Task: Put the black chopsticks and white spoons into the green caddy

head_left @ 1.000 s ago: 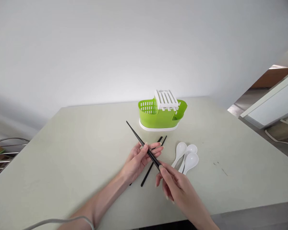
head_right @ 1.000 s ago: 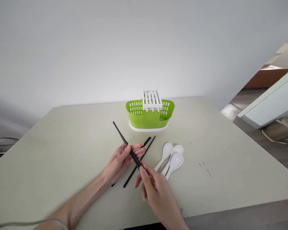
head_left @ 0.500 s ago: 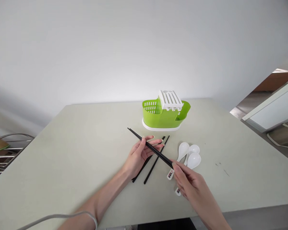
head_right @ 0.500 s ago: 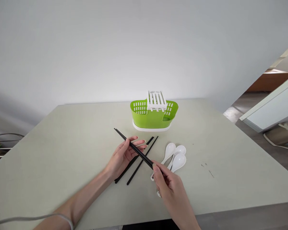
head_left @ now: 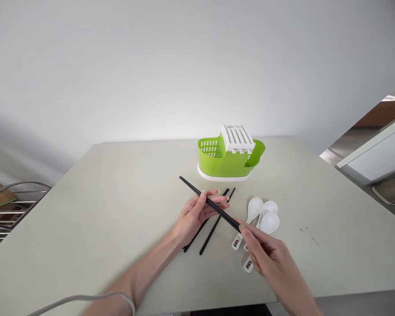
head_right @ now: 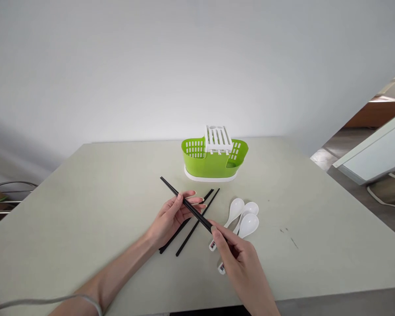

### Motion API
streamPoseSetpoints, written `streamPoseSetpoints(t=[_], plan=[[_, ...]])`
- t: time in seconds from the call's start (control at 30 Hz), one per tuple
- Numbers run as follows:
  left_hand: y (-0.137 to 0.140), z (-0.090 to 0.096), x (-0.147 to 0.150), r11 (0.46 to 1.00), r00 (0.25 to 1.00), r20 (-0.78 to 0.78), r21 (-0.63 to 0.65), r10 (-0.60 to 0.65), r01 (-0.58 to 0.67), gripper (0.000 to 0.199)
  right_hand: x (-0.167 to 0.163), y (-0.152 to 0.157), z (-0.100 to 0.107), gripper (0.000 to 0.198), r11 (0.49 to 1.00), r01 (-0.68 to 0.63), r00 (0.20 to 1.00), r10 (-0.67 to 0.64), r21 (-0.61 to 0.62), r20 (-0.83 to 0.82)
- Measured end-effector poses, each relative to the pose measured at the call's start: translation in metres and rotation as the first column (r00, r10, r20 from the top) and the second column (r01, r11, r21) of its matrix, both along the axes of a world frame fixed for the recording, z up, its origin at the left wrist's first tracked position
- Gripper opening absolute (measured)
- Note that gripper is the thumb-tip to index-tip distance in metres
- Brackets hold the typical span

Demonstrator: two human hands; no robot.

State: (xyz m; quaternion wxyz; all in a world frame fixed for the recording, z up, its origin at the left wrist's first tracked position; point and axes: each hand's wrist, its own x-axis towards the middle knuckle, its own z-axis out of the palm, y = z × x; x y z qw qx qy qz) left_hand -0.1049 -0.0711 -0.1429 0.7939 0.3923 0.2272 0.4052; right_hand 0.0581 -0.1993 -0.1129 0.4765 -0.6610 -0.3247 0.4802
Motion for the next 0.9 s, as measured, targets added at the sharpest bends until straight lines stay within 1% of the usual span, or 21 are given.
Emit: streamPoseSetpoints(t=[0.1, 0.2, 0.3, 0.37, 0.43, 0.53, 0.73, 0.83, 0.9], plan=[[0.0, 0.002, 0.0, 1.0, 1.0, -0.007, -0.006, -0.018, 0.018, 0.041, 0.0, -0.001, -0.001, 0.072, 1.0, -0.011, 1.0, 0.011, -0.001, -0.003], [-0.001, 0.004, 0.001, 1.0, 0.999, -0.025, 0.016, -0.025, 0.025, 0.043, 0.002, -0.002, 0.0, 0.071, 1.0, -0.021, 1.0, 0.021, 0.002, -0.013], [-0.001, 0.004, 0.001, 0.997, 0.994, -0.087, 0.051, 0.066, -0.062, 0.044, 0.005, -0.004, -0.001, 0.071, 1.0, -0.021, 1.0, 0.021, -0.004, -0.011], [0.0, 0.003, 0.0, 0.993, 0.985, -0.133, 0.046, 0.113, -0.108, 0.046, 0.008, -0.004, -0.003, 0.073, 0.999, -0.036, 0.999, 0.035, -0.014, -0.017], [0.0, 0.002, 0.0, 0.996, 0.985, -0.149, 0.011, 0.085, -0.085, 0.047, 0.012, -0.004, -0.005, 0.075, 0.998, -0.053, 0.998, 0.053, -0.014, -0.032], [-0.001, 0.002, 0.003, 1.0, 0.992, -0.124, -0.019, 0.022, -0.025, 0.046, 0.017, -0.005, -0.009, 0.073, 0.999, -0.044, 0.998, 0.044, 0.005, -0.048], [-0.001, 0.003, 0.005, 0.999, 0.994, -0.108, -0.013, 0.028, -0.03, 0.044, 0.022, -0.007, -0.012, 0.07, 0.99, -0.133, 0.979, 0.139, 0.052, -0.15], [0.004, 0.001, 0.003, 0.997, 0.994, -0.084, -0.032, 0.071, -0.074, 0.041, 0.028, -0.009, -0.011, 0.063, 0.989, -0.105, 0.981, 0.121, 0.107, -0.15], [0.008, -0.001, 0.001, 0.992, 0.99, -0.074, -0.049, 0.117, -0.12, 0.04, 0.039, -0.011, -0.011, 0.057, 0.988, -0.033, 0.996, 0.045, 0.151, -0.075]])
